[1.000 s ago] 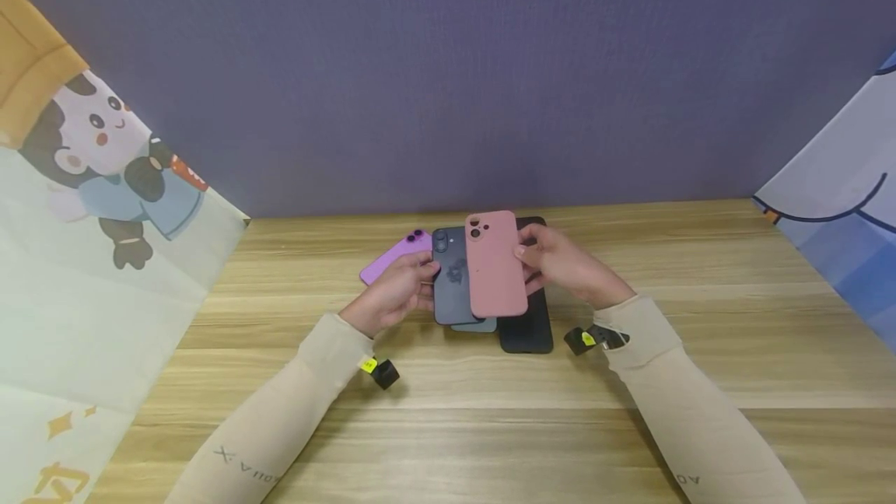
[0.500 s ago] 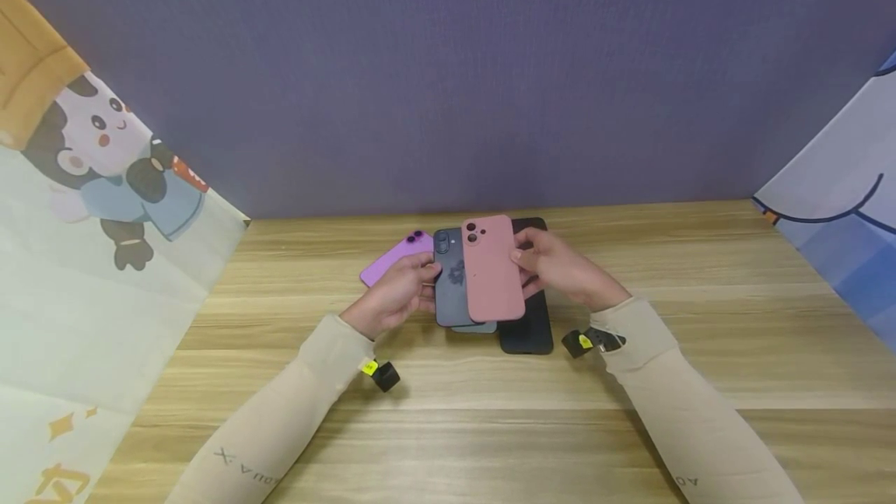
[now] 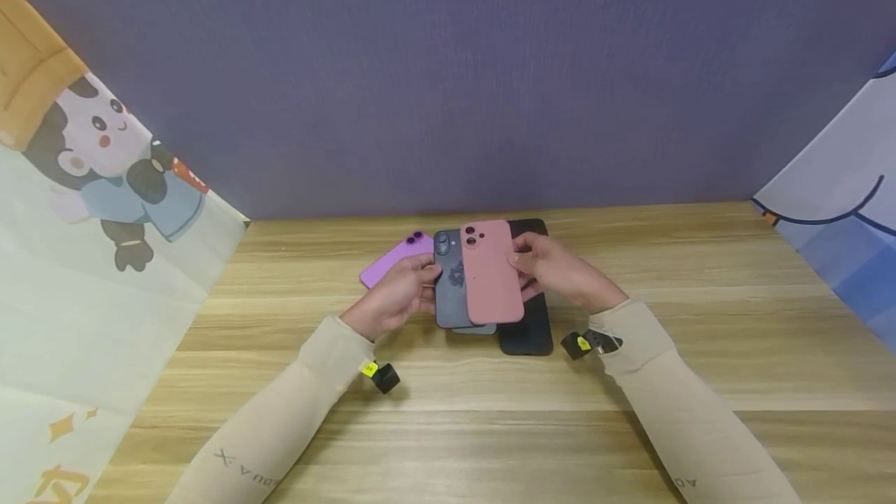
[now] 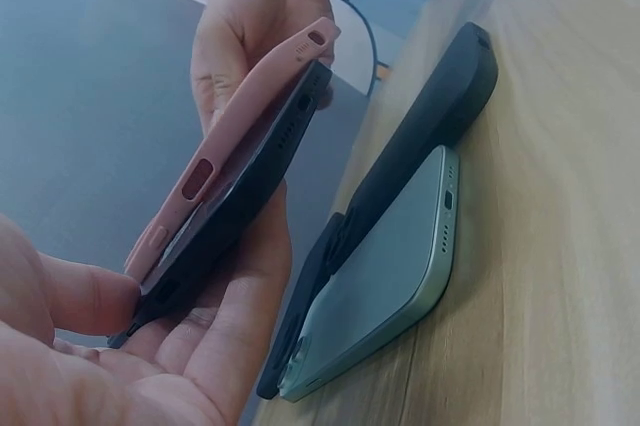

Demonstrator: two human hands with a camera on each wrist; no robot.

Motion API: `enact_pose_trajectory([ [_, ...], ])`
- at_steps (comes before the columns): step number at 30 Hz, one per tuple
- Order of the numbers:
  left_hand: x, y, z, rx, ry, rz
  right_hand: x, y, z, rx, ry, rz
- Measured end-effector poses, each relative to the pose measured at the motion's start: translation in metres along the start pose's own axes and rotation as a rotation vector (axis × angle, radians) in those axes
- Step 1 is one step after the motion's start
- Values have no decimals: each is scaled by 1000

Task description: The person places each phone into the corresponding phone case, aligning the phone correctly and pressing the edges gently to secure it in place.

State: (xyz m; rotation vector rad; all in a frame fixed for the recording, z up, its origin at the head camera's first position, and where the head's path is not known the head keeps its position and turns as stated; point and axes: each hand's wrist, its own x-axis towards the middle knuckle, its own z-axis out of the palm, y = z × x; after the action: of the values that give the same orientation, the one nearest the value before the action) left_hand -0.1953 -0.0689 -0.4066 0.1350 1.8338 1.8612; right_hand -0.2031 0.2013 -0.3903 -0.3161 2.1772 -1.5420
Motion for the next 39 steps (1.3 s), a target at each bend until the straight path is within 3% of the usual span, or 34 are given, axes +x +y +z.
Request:
enact_pose_trajectory([
  [12, 2, 0, 2, -7, 8, -6, 3, 2, 1, -59, 11, 7],
  [23, 0, 1, 4, -21, 5, -7, 5, 4, 5, -47, 29, -42],
  [39, 1, -1, 6, -31, -33, 5, 3, 3, 10, -10, -7, -43],
])
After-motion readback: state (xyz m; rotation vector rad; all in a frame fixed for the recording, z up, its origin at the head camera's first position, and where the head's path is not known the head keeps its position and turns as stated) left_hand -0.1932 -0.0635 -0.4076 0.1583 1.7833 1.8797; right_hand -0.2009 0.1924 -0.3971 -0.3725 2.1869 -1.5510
